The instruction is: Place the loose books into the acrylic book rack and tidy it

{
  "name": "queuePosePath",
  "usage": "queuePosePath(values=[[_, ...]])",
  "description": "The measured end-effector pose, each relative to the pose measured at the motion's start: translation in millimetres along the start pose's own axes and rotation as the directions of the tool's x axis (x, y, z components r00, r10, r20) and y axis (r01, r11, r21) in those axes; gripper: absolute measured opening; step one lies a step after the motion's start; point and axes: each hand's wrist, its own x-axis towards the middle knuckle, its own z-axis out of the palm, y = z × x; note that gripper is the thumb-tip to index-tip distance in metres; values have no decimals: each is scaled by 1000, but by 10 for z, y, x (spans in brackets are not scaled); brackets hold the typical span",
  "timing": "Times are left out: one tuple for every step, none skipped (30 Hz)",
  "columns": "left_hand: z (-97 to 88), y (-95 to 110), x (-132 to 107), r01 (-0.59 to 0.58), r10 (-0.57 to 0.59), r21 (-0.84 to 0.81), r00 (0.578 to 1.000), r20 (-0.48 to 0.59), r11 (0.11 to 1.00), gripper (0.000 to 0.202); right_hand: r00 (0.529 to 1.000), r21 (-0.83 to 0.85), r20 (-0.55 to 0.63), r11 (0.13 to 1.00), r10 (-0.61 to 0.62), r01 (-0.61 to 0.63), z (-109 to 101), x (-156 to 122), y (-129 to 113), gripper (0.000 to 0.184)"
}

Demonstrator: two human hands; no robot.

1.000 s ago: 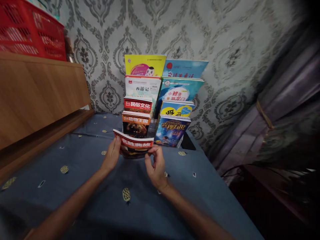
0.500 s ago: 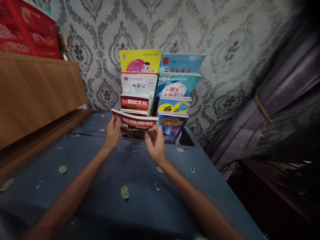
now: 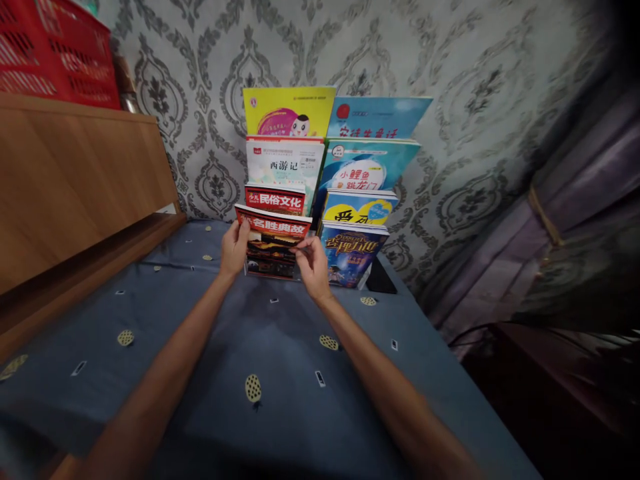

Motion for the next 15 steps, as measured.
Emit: queuePosePath(values=[[-10, -34, -9, 18, -18, 0, 1000, 2, 1000, 50, 1000, -16, 17, 1000, 4, -4, 0, 0, 10, 4], [-21, -65, -20, 34, -34, 4, 999, -1, 999, 50, 999, -29, 34, 1000, 6, -5, 0, 0, 17, 5], [-32, -92, -32, 47, -47, 12, 999, -5, 999, 51, 999, -36, 51, 999, 6, -4, 1, 0, 23, 5], [-42, -115, -43, 53, -53, 22, 999, -9, 998, 52, 998, -35, 64, 999, 6, -3, 1, 1, 29, 6], [-49, -133, -54, 55, -55, 31, 998, -9, 998, 52, 997, -28, 74, 1000, 7, -5, -1, 4, 37, 6], [-52, -147, -62, 53, -53, 38, 999, -8, 998, 51, 997, -20, 82, 1000, 14, -13, -6, 9, 47, 7], [-51, -158, -68, 50, -50, 40, 999, -6, 998, 51, 996, -16, 87, 999, 30, -29, -14, 16, 59, 7], [-46, -167, -72, 47, -47, 43, 999, -3, 998, 49, 994, -22, 93, 998, 55, -54, -26, 26, 73, 7], [-36, -175, -74, 45, -45, 47, 999, 0, 998, 48, 991, -30, 99, 996, 87, -84, -41, 37, 89, 7], [-24, -183, -76, 45, -46, 55, 999, 6, 997, 47, 988, -33, 104, 993, 117, -114, -57, 48, 107, 7], [-11, -190, -78, 46, -46, 68, 999, 11, 997, 46, 984, -25, 110, 990, 141, -139, -75, 58, 127, 8], [4, -197, -81, 45, -47, 86, 999, 16, 995, 45, 980, -8, 118, 987, 159, -159, -92, 67, 148, 8], [17, -204, -85, 44, -46, 106, 999, 22, 993, 44, 978, 15, 125, 985, 169, -172, -108, 75, 171, 8], [29, -210, -89, 44, -48, 127, 999, 27, 991, 43, 976, 32, 131, 983, 173, -179, -122, 80, 195, 8], [39, -216, -93, 44, -49, 145, 998, 28, 988, 42, 975, 27, 135, 983, 175, -180, -134, 85, 218, 7]])
